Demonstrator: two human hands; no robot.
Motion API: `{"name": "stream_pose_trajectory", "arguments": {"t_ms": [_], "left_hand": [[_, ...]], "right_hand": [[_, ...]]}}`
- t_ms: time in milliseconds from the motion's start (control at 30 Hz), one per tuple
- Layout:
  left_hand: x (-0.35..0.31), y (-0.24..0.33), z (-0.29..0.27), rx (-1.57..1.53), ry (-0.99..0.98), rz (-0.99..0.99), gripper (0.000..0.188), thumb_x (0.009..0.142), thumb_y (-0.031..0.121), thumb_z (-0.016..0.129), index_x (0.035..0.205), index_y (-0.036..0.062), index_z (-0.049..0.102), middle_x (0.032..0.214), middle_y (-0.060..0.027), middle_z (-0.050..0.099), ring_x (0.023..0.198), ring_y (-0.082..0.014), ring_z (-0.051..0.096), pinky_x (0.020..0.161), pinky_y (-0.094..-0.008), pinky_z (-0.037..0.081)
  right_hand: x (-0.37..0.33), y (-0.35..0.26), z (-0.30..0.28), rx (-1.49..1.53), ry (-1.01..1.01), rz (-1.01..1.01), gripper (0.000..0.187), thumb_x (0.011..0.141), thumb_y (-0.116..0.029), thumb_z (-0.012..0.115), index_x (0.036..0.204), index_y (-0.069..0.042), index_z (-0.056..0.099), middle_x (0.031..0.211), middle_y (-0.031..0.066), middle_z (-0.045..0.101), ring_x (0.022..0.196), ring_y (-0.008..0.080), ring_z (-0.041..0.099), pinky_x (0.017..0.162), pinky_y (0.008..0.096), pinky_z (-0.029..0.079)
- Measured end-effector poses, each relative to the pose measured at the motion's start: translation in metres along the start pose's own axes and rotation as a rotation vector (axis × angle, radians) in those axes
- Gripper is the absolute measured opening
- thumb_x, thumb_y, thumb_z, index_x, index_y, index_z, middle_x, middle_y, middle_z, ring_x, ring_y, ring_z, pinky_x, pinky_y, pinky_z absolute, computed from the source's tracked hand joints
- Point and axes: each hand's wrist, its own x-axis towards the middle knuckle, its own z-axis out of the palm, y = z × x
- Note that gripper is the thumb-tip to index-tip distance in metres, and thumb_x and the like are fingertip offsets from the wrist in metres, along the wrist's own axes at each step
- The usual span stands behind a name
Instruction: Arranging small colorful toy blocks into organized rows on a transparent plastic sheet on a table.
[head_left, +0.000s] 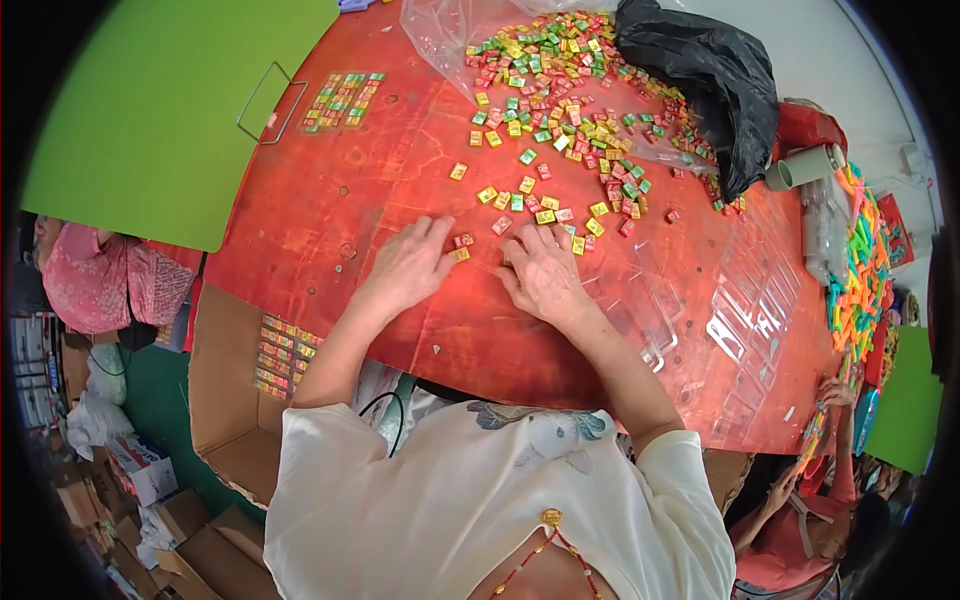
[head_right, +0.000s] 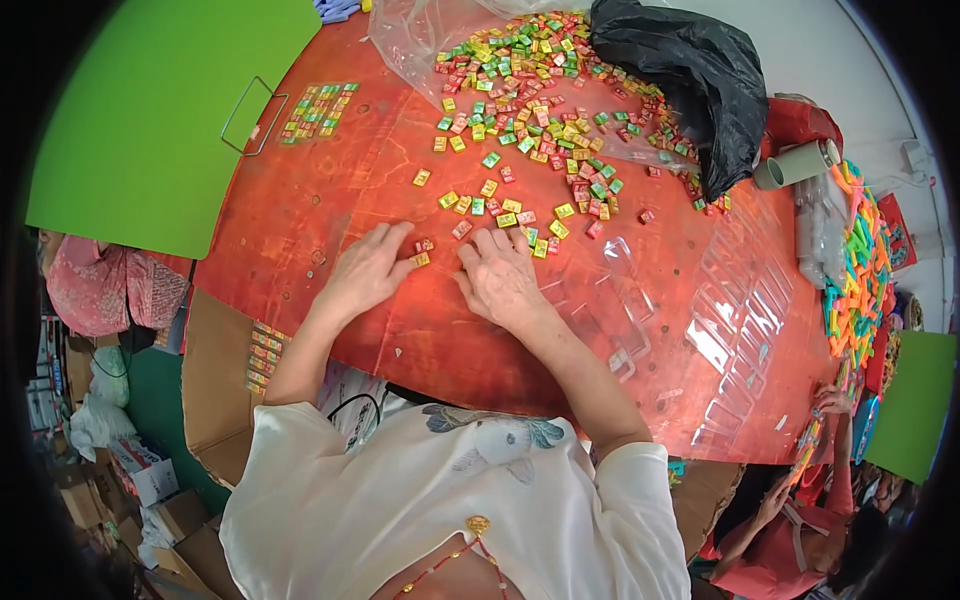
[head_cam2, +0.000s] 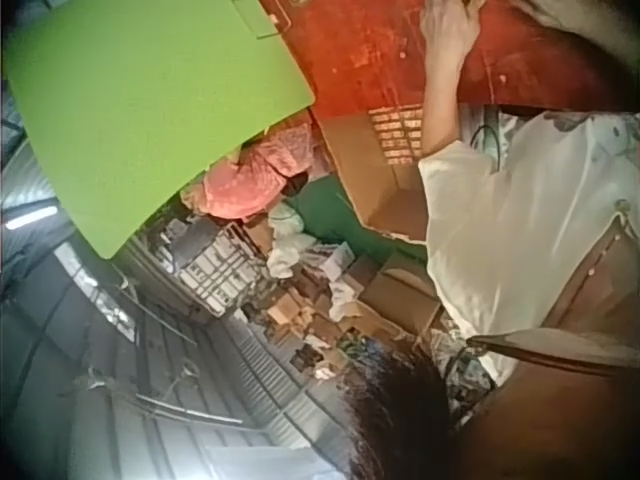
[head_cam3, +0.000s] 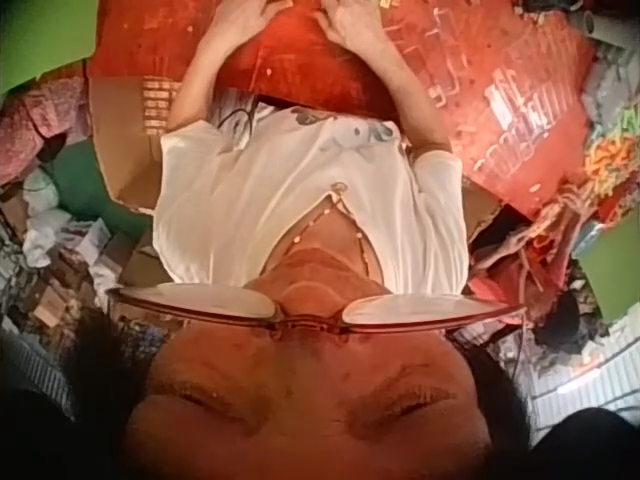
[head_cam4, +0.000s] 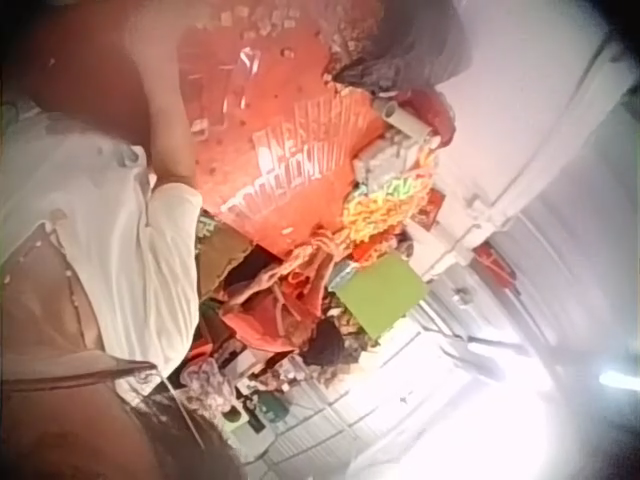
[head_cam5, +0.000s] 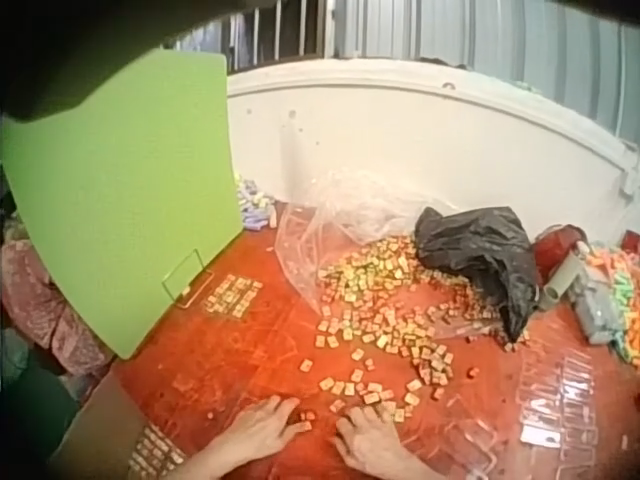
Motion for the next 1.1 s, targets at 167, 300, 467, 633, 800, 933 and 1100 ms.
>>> {"name": "stream_pose_trajectory", "arguments": {"t_ms": [167, 300, 467, 633, 800, 933, 1100], "left_hand": [[0.0, -0.007, 0.002, 0.079, -0.086, -0.118, 0.034, 0.091, 0.024, 0.063, 0.118, 0.0052, 0.053, 0.109, -0.0185, 0.062, 0.101, -0.0388, 0.064, 0.082, -0.0505, 0.052], [-0.006, 0.0, 0.011, 0.027, -0.128, -0.103, 0.024, 0.092, 0.021, 0.059, 0.111, 0.0064, 0.055, 0.106, -0.0171, 0.064, 0.097, -0.0391, 0.065, 0.079, -0.0514, 0.052], [0.0, 0.002, 0.009, -0.035, 0.072, 0.095, 0.023, 0.091, 0.014, 0.061, 0.112, 0.0081, 0.058, 0.107, -0.0173, 0.059, 0.101, -0.0377, 0.064, 0.079, -0.0505, 0.053], [0.016, -0.007, 0.02, 0.111, 0.021, 0.122, 0.03, 0.088, 0.013, 0.066, 0.116, 0.0065, 0.058, 0.107, -0.0147, 0.057, 0.097, -0.0373, 0.065, 0.077, -0.0481, 0.054], [0.01, 0.005, 0.025, 0.063, -0.029, 0.074, 0.026, 0.087, 0.017, 0.068, 0.105, 0.0035, 0.056, 0.102, -0.0164, 0.059, 0.095, -0.0351, 0.066, 0.076, -0.0466, 0.056], [0.008, 0.012, 0.028, 0.086, 0.021, 0.1, 0.027, 0.086, 0.021, 0.07, 0.103, 0.0046, 0.056, 0.098, -0.0158, 0.059, 0.091, -0.0338, 0.067, 0.072, -0.0461, 0.057], [0.009, 0.016, 0.027, 0.108, 0.0, 0.099, 0.029, 0.087, 0.022, 0.071, 0.105, 0.0056, 0.056, 0.099, -0.0145, 0.056, 0.092, -0.0344, 0.067, 0.072, -0.0451, 0.055]], "right_hand": [[0.02, -0.032, 0.01, -0.032, 0.018, 0.036, 0.038, 0.077, -0.03, 0.075, 0.103, -0.004, 0.066, 0.103, 0.0119, 0.056, 0.101, 0.0288, 0.055, 0.098, 0.0475, 0.037], [0.025, -0.037, 0.026, -0.083, 0.02, 0.028, 0.036, 0.076, -0.027, 0.074, 0.103, -0.004, 0.066, 0.103, 0.0123, 0.056, 0.101, 0.0292, 0.055, 0.099, 0.0476, 0.036], [0.011, -0.02, 0.02, -0.089, 0.048, 0.022, 0.033, 0.074, -0.022, 0.075, 0.101, -0.005, 0.065, 0.108, 0.0113, 0.057, 0.103, 0.0278, 0.054, 0.099, 0.0477, 0.036], [0.011, -0.013, 0.015, -0.059, 0.0, 0.011, 0.033, 0.077, -0.019, 0.075, 0.107, -0.007, 0.066, 0.116, 0.0099, 0.058, 0.109, 0.0267, 0.055, 0.1, 0.0469, 0.036], [0.002, -0.006, -0.002, 0.036, 0.027, 0.075, 0.038, 0.077, -0.02, 0.075, 0.112, -0.009, 0.066, 0.115, 0.0084, 0.058, 0.111, 0.0274, 0.054, 0.1, 0.0481, 0.036], [-0.015, 0.008, -0.008, -0.01, 0.003, 0.075, 0.033, 0.077, -0.022, 0.075, 0.107, -0.007, 0.068, 0.108, 0.0093, 0.057, 0.106, 0.0272, 0.055, 0.098, 0.047, 0.036], [-0.012, 0.007, 0.004, -0.036, 0.039, 0.095, 0.026, 0.078, -0.02, 0.074, 0.1, -0.007, 0.066, 0.106, 0.0089, 0.058, 0.104, 0.028, 0.055, 0.098, 0.048, 0.035]]}}
